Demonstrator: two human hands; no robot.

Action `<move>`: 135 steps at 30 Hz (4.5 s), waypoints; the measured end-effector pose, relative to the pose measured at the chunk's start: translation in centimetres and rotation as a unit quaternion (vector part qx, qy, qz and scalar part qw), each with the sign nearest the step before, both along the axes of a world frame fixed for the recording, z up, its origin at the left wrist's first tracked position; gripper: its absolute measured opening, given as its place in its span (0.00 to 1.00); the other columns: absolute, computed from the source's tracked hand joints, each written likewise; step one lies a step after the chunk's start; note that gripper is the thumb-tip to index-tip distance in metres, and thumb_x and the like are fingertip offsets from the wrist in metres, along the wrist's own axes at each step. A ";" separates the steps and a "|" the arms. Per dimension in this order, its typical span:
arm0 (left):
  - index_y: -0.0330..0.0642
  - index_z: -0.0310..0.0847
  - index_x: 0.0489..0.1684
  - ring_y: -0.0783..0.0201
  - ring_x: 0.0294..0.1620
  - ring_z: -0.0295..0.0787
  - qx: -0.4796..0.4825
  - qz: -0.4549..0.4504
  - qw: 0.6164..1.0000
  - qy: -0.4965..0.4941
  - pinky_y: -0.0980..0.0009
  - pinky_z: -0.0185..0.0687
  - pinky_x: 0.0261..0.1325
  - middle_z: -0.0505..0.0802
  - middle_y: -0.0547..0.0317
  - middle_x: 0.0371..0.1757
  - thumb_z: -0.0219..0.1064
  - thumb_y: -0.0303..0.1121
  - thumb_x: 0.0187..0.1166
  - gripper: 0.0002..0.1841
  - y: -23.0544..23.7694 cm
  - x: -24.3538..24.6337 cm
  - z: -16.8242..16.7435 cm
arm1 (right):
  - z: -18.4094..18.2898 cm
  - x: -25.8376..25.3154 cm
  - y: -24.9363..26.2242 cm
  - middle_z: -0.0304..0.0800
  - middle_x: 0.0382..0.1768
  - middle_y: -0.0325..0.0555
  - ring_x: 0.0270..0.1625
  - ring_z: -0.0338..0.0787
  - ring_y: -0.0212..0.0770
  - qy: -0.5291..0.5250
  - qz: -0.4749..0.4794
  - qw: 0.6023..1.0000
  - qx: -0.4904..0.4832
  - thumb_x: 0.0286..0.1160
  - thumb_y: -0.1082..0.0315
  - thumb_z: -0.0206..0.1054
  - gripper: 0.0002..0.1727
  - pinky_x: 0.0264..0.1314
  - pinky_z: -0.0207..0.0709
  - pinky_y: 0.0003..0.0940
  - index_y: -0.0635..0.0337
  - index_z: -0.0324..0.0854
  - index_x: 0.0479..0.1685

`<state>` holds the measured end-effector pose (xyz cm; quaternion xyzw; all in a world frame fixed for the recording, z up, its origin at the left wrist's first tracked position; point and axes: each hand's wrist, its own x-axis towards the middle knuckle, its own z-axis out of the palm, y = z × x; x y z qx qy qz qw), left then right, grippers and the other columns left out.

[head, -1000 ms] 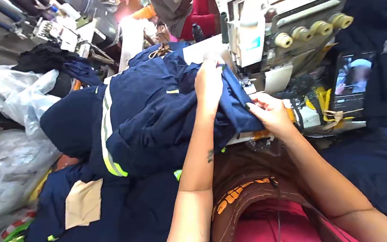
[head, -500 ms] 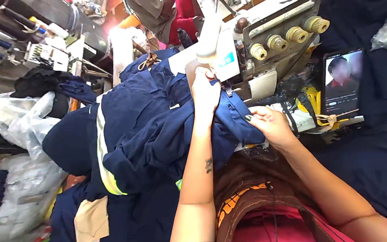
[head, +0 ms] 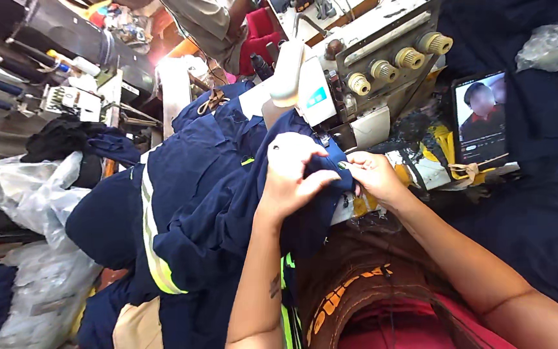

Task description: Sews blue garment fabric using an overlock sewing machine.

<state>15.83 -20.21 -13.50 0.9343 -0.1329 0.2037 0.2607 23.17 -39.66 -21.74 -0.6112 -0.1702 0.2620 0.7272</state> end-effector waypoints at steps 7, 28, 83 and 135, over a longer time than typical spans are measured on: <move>0.50 0.91 0.29 0.59 0.54 0.84 0.133 -0.213 0.965 0.080 0.48 0.62 0.73 0.91 0.63 0.36 0.72 0.39 0.73 0.07 -3.2 -0.9 0.7 | 2.1 -0.6 -1.4 0.88 0.51 0.47 0.35 0.86 0.38 -0.346 -0.056 0.924 -0.155 0.78 0.73 0.67 0.14 0.37 0.83 0.38 0.58 0.84 0.60; 0.39 0.83 0.49 0.70 0.40 0.85 0.033 -0.183 0.977 0.104 0.67 0.81 0.56 0.89 0.62 0.35 0.78 0.42 0.71 0.18 1.5 -2.9 7.4 | 5.5 -0.5 -5.6 0.87 0.46 0.27 0.35 0.84 0.18 -0.350 0.093 0.925 0.120 0.74 0.66 0.75 0.20 0.38 0.84 0.16 0.47 0.74 0.61; 0.36 0.86 0.35 0.48 0.30 0.88 0.387 -0.103 0.914 0.070 0.58 0.78 0.25 0.88 0.47 0.34 0.57 0.22 0.78 0.09 -9.3 -13.5 8.8 | 9.5 -6.0 -2.2 0.90 0.34 0.39 0.43 0.87 0.29 -0.458 0.216 0.862 -0.016 0.77 0.71 0.64 0.10 0.51 0.81 0.27 0.60 0.91 0.35; 0.63 0.76 0.20 0.87 0.25 0.75 -0.074 -0.155 0.962 0.213 0.87 0.68 0.27 0.81 0.85 0.24 0.71 0.46 0.76 0.13 9.6 3.7 12.6 | -0.4 0.1 -1.2 0.92 0.50 0.43 0.61 0.88 0.31 -0.332 0.037 0.938 0.096 0.77 0.72 0.70 0.05 0.68 0.82 0.28 0.65 0.88 0.40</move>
